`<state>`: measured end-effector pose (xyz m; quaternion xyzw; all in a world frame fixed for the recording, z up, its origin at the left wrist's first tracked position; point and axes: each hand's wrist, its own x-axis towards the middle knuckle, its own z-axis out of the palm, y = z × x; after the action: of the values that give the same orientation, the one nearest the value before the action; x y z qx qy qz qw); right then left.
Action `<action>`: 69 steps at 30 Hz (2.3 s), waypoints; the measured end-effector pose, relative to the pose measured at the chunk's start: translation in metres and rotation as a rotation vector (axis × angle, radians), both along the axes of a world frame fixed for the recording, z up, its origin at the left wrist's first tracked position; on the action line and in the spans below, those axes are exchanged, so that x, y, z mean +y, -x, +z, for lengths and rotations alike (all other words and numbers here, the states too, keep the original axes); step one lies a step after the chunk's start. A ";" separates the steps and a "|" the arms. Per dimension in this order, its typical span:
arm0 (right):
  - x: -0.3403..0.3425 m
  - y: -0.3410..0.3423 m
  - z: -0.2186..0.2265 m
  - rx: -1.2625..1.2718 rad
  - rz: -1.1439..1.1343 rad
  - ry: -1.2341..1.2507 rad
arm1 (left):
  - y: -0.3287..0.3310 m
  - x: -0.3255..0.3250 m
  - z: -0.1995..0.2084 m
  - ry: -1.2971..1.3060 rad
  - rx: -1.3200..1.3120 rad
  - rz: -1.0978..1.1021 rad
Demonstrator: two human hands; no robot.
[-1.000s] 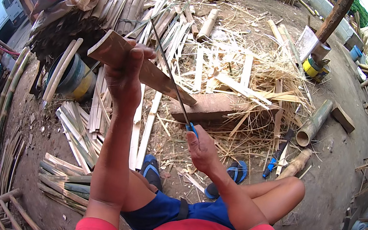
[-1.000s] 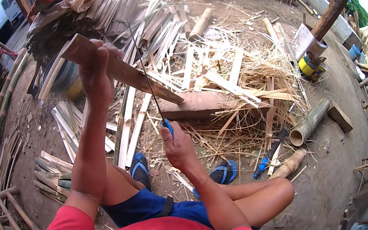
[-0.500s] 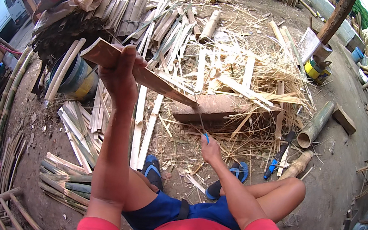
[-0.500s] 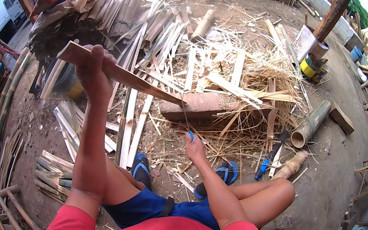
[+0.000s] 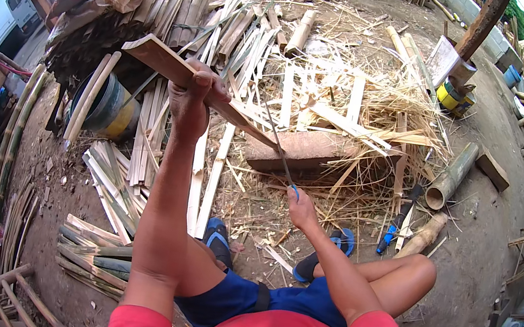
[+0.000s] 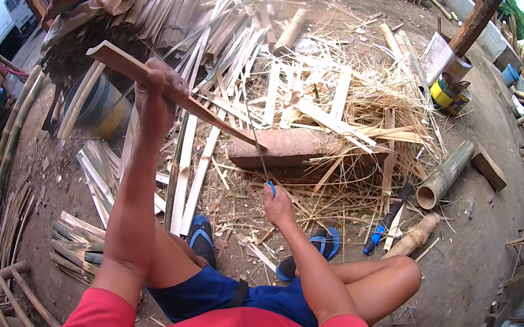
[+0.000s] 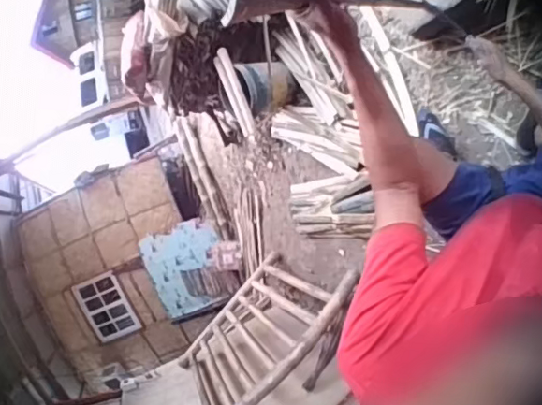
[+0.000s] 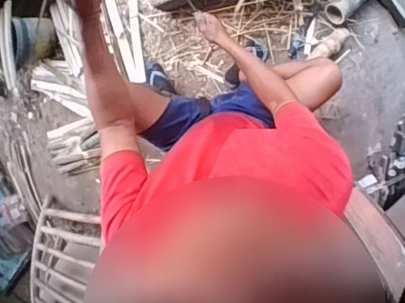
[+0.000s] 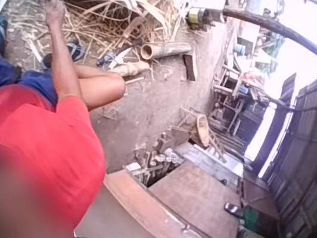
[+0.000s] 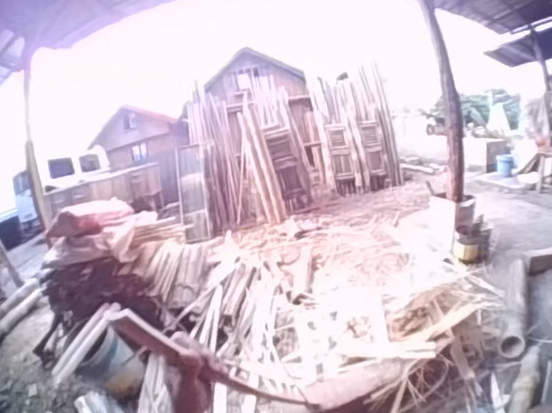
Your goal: The person sits on the ground and uses a knife to shave thin strips from bamboo pieces. They repeatedly pick up bamboo strips, shave them, and place them aside. The workspace is cluttered with bamboo offcuts and tools.
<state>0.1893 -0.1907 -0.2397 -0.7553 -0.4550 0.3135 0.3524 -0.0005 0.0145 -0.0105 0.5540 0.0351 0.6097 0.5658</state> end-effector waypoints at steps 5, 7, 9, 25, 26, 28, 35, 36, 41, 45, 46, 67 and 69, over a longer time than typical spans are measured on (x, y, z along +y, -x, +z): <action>-0.012 -0.049 -0.094 0.040 -0.089 0.253 | -0.010 0.013 -0.057 0.160 0.313 0.097; -0.020 -0.049 -0.109 0.278 -0.075 0.197 | -0.012 0.014 -0.092 0.296 0.591 0.079; -0.027 -0.041 -0.109 0.524 -0.141 0.212 | -0.007 0.025 -0.110 0.358 0.816 0.094; -0.045 -0.027 -0.091 0.261 -0.113 0.134 | -0.002 0.009 -0.040 -0.500 0.888 0.907; -0.045 -0.025 -0.095 0.290 -0.116 0.169 | -0.013 0.008 -0.049 -0.238 0.630 0.660; -0.047 -0.021 -0.103 0.337 -0.142 0.218 | -0.026 0.007 -0.067 0.089 0.571 0.541; -0.043 -0.009 -0.085 0.166 -0.143 0.104 | -0.050 -0.009 -0.059 0.112 0.447 0.510; -0.039 -0.007 -0.070 0.128 -0.122 0.117 | -0.046 -0.009 -0.044 0.045 0.397 0.465; -0.016 0.025 0.043 0.011 0.015 0.033 | -0.013 -0.016 0.035 -0.124 0.075 0.492; 0.007 0.060 0.113 0.138 0.238 -0.295 | -0.009 -0.039 0.045 0.054 -0.060 0.474; 0.014 0.065 0.122 0.119 0.343 -0.436 | -0.008 -0.043 0.043 0.039 -0.050 0.460; 0.033 0.064 0.030 0.016 0.300 -0.409 | -0.002 -0.056 0.034 0.044 -0.045 0.625; 0.040 0.043 -0.013 -0.037 0.066 -0.074 | 0.000 -0.052 0.034 0.033 -0.016 0.637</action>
<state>0.1465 -0.1511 -0.2528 -0.7320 -0.4973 0.2942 0.3610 -0.0004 -0.0377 0.0239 0.5013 0.2121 0.7597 0.3556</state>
